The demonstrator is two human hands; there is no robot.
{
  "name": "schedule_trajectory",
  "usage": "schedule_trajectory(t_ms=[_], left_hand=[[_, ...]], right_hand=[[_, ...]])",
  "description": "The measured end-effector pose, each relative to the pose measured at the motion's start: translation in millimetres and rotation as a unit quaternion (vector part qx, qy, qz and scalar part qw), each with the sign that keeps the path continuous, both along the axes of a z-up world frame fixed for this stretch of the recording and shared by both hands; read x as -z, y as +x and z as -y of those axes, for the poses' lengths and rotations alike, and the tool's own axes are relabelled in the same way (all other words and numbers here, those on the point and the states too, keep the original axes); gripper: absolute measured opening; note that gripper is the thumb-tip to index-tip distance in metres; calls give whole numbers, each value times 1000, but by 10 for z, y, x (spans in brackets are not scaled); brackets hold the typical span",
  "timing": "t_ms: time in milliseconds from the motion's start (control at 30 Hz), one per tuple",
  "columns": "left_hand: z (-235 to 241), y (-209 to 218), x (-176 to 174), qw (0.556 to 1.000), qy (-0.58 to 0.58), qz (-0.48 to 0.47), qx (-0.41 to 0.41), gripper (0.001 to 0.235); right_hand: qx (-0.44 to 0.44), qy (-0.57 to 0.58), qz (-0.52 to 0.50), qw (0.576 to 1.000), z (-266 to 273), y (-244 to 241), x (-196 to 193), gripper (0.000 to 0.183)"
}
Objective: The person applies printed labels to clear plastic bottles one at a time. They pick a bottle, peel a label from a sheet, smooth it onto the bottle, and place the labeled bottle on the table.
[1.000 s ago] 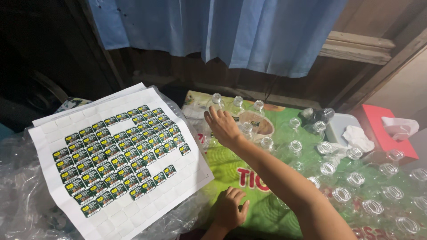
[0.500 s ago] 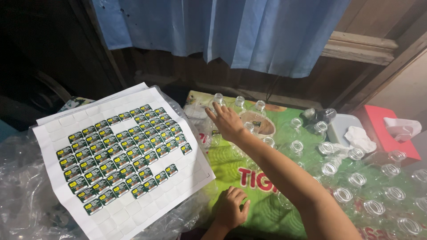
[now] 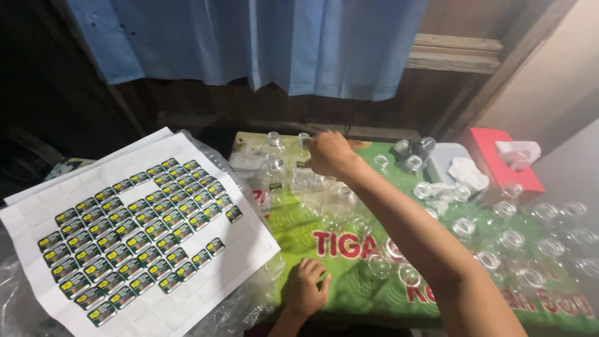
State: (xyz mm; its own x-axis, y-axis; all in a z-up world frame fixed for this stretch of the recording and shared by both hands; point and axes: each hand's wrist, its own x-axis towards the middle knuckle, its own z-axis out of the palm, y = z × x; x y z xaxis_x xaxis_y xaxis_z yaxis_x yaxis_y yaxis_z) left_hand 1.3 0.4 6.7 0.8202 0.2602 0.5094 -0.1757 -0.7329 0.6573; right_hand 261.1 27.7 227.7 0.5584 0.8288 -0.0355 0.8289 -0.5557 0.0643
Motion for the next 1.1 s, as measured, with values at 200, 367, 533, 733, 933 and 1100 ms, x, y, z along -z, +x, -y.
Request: schedule_trajectory(t_ms=[200, 367, 533, 733, 933, 1100], left_hand=[[20, -5, 80, 1000, -3, -2, 7, 17], [47, -54, -41, 996, -80, -37, -15, 32], [206, -318, -554, 988, -83, 80, -103, 44], [-9, -761, -1437, 973, -71, 162, -151, 68], [-84, -833, -1510, 961, -264, 78, 9, 84], [117, -461, -868, 869, -488, -10, 79, 91]], right_hand=[[22, -32, -45, 998, 184, -125, 500, 56], [-58, 118, -74, 989, 377, -319, 514, 54], [-100, 207, -89, 969, 625, -709, -101, 52], [-126, 226, -164, 952, 1034, -1305, -845, 43], [-84, 230, -241, 939, 1152, -1618, -677, 32], [-139, 279, -294, 904, 1019, -1511, 113, 20]])
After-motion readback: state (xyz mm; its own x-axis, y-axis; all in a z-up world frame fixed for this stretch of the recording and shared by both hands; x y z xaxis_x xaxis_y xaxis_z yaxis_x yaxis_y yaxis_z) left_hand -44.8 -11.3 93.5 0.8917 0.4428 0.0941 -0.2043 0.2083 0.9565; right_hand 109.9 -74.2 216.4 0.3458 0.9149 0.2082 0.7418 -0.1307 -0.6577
